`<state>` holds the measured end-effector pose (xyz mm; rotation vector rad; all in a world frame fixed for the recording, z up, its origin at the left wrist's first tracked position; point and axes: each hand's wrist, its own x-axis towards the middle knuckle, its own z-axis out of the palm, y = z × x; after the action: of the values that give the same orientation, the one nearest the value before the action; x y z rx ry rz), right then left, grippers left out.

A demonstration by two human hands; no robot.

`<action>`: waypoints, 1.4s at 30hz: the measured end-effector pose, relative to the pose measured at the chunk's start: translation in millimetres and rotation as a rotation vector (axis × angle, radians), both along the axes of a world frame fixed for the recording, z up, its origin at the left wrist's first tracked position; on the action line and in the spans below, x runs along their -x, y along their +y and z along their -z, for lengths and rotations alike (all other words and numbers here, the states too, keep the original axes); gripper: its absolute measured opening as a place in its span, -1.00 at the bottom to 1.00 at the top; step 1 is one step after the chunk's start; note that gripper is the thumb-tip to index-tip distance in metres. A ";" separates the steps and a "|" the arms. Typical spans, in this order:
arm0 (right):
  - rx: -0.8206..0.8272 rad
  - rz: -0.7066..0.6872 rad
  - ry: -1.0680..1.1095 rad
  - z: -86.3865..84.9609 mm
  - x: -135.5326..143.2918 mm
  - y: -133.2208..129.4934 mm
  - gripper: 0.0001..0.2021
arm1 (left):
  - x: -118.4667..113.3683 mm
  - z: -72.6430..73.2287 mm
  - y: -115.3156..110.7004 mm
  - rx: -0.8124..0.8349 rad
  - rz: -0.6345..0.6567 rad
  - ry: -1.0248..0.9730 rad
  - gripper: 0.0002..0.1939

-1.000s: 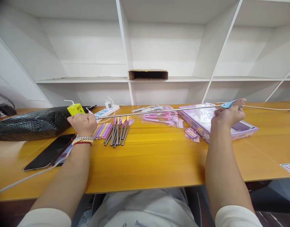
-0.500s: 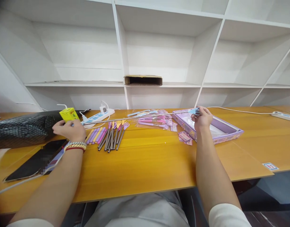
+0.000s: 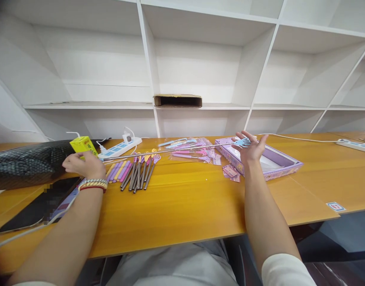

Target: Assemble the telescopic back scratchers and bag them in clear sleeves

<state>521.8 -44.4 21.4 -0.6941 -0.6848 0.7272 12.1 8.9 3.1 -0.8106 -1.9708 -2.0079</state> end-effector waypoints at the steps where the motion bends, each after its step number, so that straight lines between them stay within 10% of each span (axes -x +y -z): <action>1: -0.024 0.013 0.021 0.1 -0.9 -0.4 -0.25 | -1.3 0.1 0.1 -0.004 0.013 0.016 -0.97; 16: 0.074 0.139 -0.044 7.9 43.2 12.7 -0.42 | -80.6 -4.3 -22.6 0.289 0.230 0.596 -0.59; 28: 0.129 -0.181 -0.553 28.9 124.2 3.3 -0.56 | -118.7 -16.0 -50.9 0.685 0.312 0.866 -0.32; 42: -0.009 -0.514 -0.739 35.7 168.6 -19.5 -0.54 | -144.6 -3.7 -62.1 0.708 0.491 0.947 -0.25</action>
<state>353.2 -64.0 -14.3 -0.7890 -1.5814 0.9350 156.7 -53.2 6.9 -2.0600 -1.8898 -0.6625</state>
